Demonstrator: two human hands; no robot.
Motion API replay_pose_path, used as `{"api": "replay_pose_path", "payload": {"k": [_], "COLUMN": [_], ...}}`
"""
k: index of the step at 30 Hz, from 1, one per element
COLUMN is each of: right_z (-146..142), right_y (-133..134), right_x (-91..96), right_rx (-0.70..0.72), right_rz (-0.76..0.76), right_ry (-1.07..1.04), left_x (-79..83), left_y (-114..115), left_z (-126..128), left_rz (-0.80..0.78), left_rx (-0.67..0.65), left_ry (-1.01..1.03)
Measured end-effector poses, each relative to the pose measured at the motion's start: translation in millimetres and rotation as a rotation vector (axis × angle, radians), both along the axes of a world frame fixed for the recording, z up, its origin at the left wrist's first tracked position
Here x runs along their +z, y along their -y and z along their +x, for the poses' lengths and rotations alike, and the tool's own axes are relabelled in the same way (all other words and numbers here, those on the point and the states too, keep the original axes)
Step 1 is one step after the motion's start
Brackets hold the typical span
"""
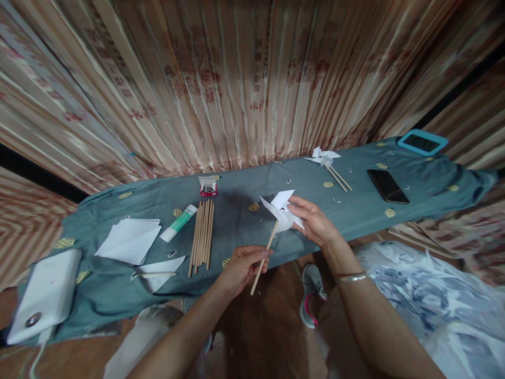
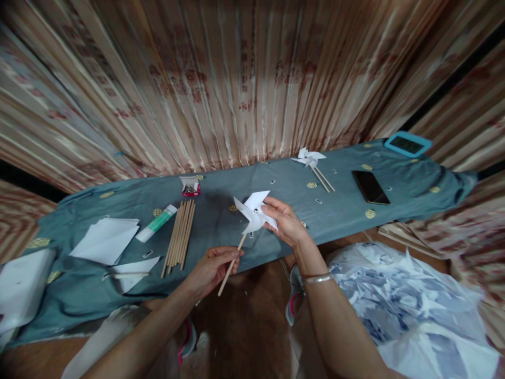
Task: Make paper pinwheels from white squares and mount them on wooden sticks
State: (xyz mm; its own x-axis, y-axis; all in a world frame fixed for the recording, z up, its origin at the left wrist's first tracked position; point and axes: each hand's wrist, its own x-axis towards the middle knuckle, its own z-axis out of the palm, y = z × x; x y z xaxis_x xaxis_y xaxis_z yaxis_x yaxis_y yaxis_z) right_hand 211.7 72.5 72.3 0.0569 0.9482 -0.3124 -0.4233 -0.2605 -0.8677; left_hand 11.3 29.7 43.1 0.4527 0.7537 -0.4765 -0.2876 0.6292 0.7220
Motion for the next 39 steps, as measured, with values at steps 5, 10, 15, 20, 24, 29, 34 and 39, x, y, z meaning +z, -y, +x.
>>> {"api": "replay_pose_path", "payload": {"k": [5,10,15,20,24,29,34,39], "right_z": [-3,-7,-5,-1,-1,3,8,9], "right_y": [0,2,1,-1,-2,-6,-12,-17], "right_x": [-1.8,-1.0,-4.0,-7.7,-6.9,-8.2,-10.2,-11.7], "right_rx": [-0.020,-0.010,0.021,0.036,0.025,-0.059,-0.148,-0.214], "right_rz": [0.047,0.079,0.078,0.075,0.100,0.114,0.129,0.135], "right_ry": [-0.022,-0.075,-0.091,-0.045,-0.005,0.003,0.001,0.020], "left_x": [0.2,0.7,1.1,0.3,-0.1,-1.7,-1.7,-0.2], "left_y": [-1,-2,-4,-5,-5,-4,-3,-2], "left_z": [3,5,5,3,2,0,0,1], "left_rz": [0.000,-0.012,-0.029,-0.034,-0.026,0.004,0.014,0.009], "left_rx": [0.031,0.098,0.134,0.139,0.125,0.095,0.075,0.063], "left_ry": [0.014,0.002,-0.021,-0.017,-0.023,-0.038,-0.063,-0.086]}}
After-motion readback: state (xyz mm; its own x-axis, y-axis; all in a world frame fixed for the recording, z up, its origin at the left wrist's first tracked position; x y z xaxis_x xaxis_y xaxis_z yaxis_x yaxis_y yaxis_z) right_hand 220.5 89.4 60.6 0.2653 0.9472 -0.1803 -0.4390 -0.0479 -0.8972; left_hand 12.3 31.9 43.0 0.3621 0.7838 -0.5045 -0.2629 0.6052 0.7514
